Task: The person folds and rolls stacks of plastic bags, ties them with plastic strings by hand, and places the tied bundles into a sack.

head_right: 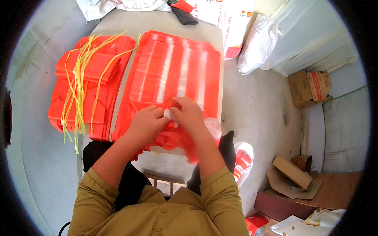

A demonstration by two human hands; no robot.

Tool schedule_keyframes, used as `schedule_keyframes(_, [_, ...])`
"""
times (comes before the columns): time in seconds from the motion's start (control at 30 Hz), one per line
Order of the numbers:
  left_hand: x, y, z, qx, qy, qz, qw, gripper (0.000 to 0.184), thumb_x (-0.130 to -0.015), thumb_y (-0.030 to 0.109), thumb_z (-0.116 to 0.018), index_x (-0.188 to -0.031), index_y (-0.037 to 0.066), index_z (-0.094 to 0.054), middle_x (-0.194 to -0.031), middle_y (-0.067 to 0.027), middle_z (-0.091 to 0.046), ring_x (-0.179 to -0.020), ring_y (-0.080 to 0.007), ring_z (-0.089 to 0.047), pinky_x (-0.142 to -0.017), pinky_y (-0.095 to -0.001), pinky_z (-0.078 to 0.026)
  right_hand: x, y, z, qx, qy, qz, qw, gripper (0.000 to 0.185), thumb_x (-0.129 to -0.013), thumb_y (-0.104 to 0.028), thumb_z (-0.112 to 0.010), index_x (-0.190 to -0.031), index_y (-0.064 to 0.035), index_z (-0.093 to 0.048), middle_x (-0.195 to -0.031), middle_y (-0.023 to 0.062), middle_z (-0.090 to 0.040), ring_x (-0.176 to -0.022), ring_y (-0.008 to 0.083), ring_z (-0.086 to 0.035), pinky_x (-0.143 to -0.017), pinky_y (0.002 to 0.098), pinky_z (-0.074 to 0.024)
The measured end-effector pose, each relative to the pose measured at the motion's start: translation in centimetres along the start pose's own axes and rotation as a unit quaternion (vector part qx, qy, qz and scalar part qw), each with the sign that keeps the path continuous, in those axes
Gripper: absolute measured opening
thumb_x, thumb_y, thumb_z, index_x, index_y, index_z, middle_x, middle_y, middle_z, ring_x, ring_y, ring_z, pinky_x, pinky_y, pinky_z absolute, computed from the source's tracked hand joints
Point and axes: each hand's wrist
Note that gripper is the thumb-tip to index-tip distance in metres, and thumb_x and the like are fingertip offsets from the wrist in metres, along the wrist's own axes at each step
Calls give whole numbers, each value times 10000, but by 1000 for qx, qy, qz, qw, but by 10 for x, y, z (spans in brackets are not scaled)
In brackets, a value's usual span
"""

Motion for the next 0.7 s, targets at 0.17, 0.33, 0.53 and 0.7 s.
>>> schedule_keyframes(0.17, [-5, 2, -1, 29, 57, -26, 998, 118, -781, 90, -675, -897, 65, -676, -939, -60, -641, -924, -283, -623, -786, -408, -546, 2, -5, -3, 13, -13, 5, 1000, 341, -905, -143, -721, -1232, -45, -706, -1139, 145, -707, -1028, 325, -690, -894, 409, -545])
schedule_keyframes(0.33, [-8, -1, -10, 66, 14, 27, 997, 96, -831, 93, -705, -908, 45, -672, -966, -93, -672, -976, -308, -638, -841, -428, -541, 2, 2, -8, 14, -6, 37, 999, 311, -956, -94, -674, -1250, 10, -685, -1068, 108, -672, -850, 188, -655, -734, 333, -570])
schedule_keyframes(0.53, [-18, 2, -10, 135, -46, 200, 969, 142, -871, 132, -724, -928, 19, -659, -938, -166, -685, -934, -384, -645, -803, -487, -525, 10, 10, -4, -311, 29, -111, 944, 257, -967, -71, -641, -1216, -20, -683, -1115, 157, -694, -971, 243, -690, -826, 331, -567])
schedule_keyframes(0.7, [-24, 2, -9, 173, -31, 249, 952, 163, -894, 151, -717, -938, 12, -644, -916, -198, -689, -898, -415, -659, -765, -510, -516, 29, 30, -4, -183, 74, 70, 978, 206, -953, -46, -667, -1150, 9, -701, -1086, 93, -693, -1003, 174, -655, -886, 329, -551])
Point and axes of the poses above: each hand's wrist, its own x-axis away from the middle knuckle, its own z-axis out of the back of the hand, y = z × x
